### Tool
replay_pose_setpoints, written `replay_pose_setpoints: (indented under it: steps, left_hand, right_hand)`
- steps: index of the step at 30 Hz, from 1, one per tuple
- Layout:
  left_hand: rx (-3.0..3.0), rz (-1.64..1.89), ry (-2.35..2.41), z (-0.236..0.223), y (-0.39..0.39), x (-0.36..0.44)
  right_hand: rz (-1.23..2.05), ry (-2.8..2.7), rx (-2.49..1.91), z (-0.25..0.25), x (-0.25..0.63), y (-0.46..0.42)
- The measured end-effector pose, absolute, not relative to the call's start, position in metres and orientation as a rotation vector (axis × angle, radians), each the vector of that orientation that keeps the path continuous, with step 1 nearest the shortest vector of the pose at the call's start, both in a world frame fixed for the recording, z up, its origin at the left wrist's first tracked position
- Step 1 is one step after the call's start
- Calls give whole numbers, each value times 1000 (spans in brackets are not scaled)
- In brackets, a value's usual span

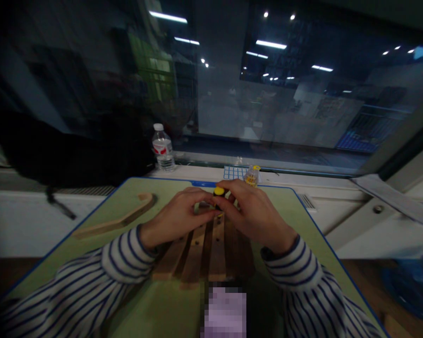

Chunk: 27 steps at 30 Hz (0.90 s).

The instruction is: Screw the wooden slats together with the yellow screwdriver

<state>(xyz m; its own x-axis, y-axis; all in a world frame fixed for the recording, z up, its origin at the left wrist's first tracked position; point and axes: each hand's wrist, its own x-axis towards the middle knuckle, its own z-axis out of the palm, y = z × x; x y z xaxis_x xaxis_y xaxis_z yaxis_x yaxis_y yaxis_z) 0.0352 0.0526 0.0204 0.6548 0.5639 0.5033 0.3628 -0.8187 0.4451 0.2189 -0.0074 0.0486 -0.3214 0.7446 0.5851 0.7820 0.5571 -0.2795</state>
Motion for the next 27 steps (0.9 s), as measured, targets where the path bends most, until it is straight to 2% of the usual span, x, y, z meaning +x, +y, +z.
replay_pose_setpoints:
  steps: [11,27]
  left_hand:
    - [2516,937,753,19,53,36]
    - [2546,901,710,19,53,35]
  right_hand:
    - [47,-2003,-1266,46,211,-7]
    - [-24,-2081,-1206,48,212,-8]
